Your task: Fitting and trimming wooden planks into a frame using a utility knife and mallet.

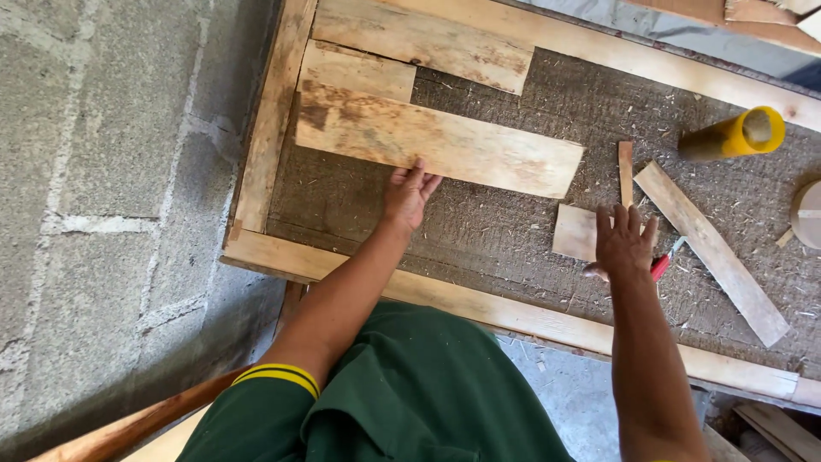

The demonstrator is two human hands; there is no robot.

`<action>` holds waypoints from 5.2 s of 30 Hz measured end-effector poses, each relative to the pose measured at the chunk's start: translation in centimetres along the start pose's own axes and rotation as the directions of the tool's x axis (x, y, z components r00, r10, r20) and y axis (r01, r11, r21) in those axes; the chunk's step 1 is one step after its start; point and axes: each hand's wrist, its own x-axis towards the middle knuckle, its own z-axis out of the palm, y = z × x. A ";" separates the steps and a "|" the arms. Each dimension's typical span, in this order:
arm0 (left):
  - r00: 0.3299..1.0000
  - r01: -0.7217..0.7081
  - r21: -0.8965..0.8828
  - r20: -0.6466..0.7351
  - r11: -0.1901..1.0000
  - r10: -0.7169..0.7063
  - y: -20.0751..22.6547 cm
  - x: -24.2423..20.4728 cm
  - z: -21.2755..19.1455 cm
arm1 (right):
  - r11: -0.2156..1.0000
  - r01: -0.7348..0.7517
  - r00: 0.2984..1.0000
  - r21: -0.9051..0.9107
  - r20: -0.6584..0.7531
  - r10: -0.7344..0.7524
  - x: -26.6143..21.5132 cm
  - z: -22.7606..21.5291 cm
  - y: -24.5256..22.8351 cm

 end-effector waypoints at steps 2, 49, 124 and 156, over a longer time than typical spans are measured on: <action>0.999 0.022 -0.024 0.045 0.999 -0.021 -1.8 0.4 1.0 | 0.986 -0.005 0.996 0.169 -0.091 0.021 -1.5 -2.0 -1.0; 0.760 -0.441 0.873 0.487 -0.210 0.430 8.7 1.9 -2.4 | -0.867 0.228 0.941 0.444 0.129 0.313 11.3 3.5 -13.0; 0.810 -0.496 0.665 0.586 -0.558 -0.022 7.7 12.2 -3.5 | -0.844 0.016 0.789 0.535 0.512 0.339 16.7 -4.5 -11.4; 0.788 -0.520 0.688 0.615 -0.506 0.028 9.1 11.4 -2.4 | -0.880 0.153 0.863 0.449 0.374 0.341 16.5 0.1 -11.4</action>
